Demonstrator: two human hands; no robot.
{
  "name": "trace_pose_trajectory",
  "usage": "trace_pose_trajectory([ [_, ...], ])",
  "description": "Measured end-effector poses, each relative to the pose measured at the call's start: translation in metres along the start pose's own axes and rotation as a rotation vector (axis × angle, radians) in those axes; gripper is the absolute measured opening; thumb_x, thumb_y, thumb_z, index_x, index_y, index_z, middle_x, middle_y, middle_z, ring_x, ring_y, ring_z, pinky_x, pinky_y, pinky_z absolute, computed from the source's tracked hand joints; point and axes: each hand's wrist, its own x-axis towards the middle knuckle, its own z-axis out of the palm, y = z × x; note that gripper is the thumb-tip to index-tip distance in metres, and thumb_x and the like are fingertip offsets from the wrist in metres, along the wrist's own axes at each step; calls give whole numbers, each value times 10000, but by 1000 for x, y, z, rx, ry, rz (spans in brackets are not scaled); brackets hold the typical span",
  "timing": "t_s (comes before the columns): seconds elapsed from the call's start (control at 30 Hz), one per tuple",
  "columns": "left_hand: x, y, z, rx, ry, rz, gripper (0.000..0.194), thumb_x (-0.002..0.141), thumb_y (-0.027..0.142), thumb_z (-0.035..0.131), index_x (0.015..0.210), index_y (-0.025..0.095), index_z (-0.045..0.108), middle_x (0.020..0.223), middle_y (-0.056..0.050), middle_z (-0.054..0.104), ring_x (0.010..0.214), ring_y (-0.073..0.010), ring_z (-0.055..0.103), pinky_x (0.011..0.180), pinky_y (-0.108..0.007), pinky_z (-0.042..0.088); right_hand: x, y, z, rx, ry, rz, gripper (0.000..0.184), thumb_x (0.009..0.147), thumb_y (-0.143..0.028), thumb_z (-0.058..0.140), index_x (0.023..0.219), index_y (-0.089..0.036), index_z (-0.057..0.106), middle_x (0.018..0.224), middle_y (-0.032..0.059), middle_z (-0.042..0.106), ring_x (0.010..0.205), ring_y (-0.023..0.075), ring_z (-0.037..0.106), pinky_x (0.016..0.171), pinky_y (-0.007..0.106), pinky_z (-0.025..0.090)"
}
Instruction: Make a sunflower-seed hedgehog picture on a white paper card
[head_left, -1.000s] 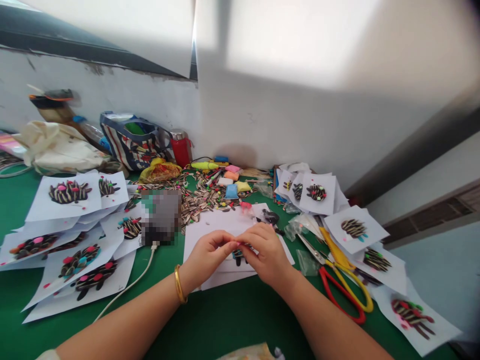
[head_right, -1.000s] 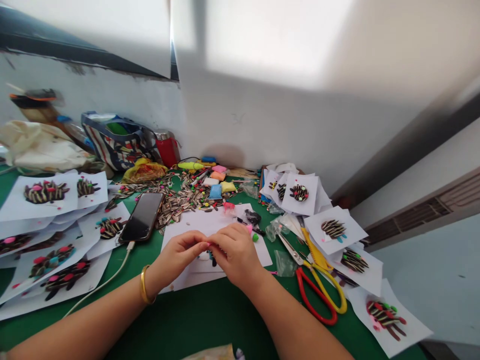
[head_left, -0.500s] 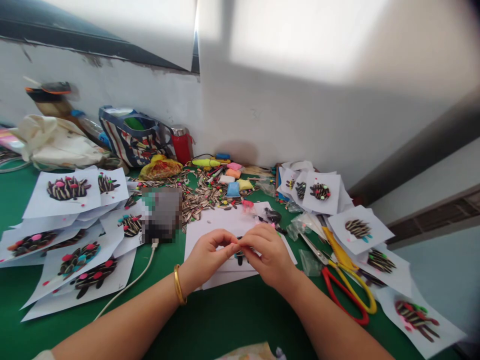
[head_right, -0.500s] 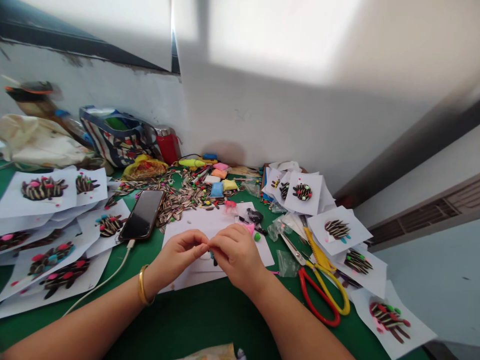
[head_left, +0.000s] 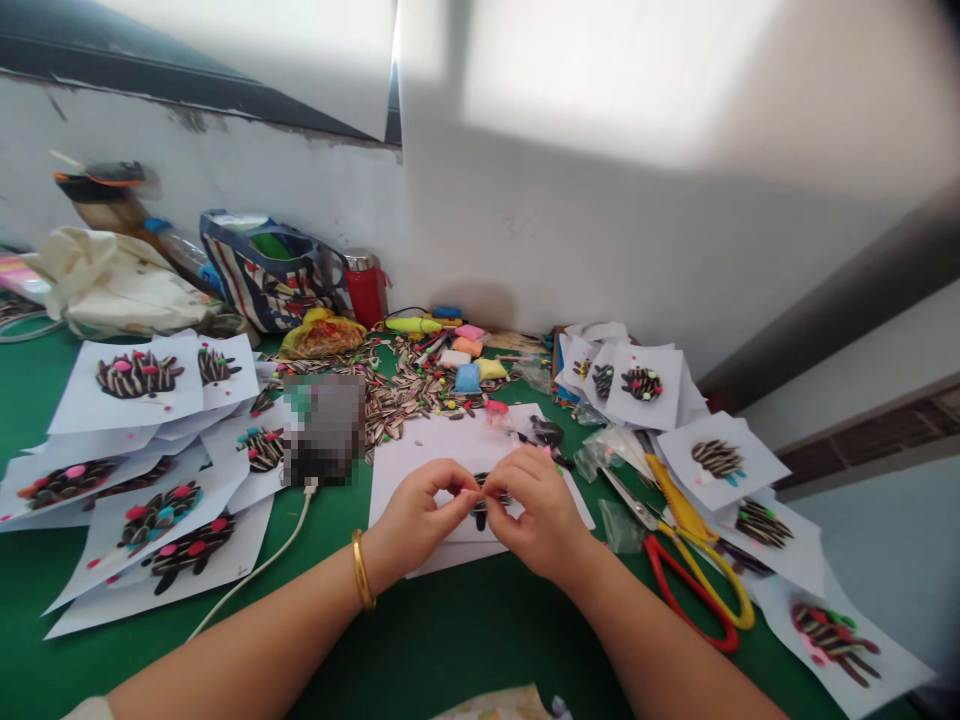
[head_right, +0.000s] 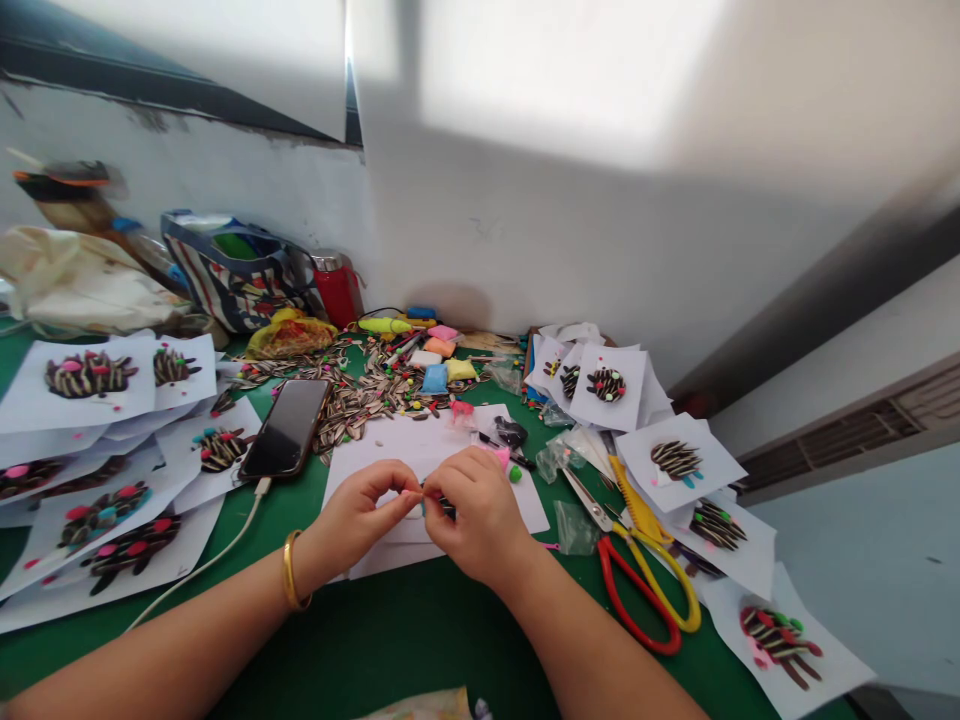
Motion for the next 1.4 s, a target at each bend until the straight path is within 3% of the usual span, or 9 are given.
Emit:
trace_pose_trajectory([
  [0.13,1,-1,-1,-80,39,-3,165,847,316,641,934,192,705,902,-50,698,847,-183,625,782,-289,486,0,2,0,47,11,39,108,864,-160,571,905,-229,643,820,28,643,811,196,565,755,361,436],
  [0.3,1,-4,0,-79,23,-2,174,870,311,622,968,224,736,938,-39,724,876,-182,640,821,-290,479,-2,6,0,97,0,14,277,936,-190,523,1163,-279,655,884,43,658,847,192,585,761,364,466],
  [0.6,1,-4,-4,-77,78,-34,189,749,350,746,718,172,690,711,-22,668,690,-154,586,661,-258,460,-2,5,0,70,-46,-1,73,918,-260,603,904,-221,663,791,25,673,757,171,568,718,328,419],
  [0.73,2,-3,-3,-124,66,-58,168,782,342,707,780,174,714,774,-40,697,739,-168,615,694,-272,483,-1,7,-1,16,-17,27,164,875,-322,664,765,-209,617,704,9,634,704,167,539,675,318,386],
  [0.9,4,-1,1,-222,114,-158,208,784,310,693,950,190,725,942,-49,744,866,-193,668,791,-297,526,0,10,-2,34,10,24,82,921,-248,591,939,-209,662,834,42,683,798,185,577,743,333,435],
  [1.0,4,0,0,-246,109,-183,205,814,311,651,958,183,721,889,-42,747,831,-181,675,796,-298,534,0,10,-1,50,18,27,203,950,-184,517,1098,-218,651,946,58,705,875,189,599,794,338,460],
  [1.13,3,-2,-1,-226,101,-187,183,828,330,625,856,167,704,738,-21,700,717,-154,636,705,-270,524,-2,10,-2,34,-1,71,130,932,-232,564,997,-212,675,875,50,699,828,193,600,764,336,456],
  [1.27,4,-6,-1,-253,142,-153,201,764,351,709,829,166,666,782,-15,667,708,-140,603,652,-245,498,-2,14,-5,5,41,139,112,882,-308,646,827,-211,659,759,26,659,762,194,580,717,330,442],
  [1.4,5,-7,1,-279,165,-169,220,806,335,667,950,170,686,925,-47,698,865,-170,642,802,-284,510,-1,23,-6,52,85,180,149,936,-242,550,1021,-229,672,951,47,694,915,197,602,831,336,460],
])
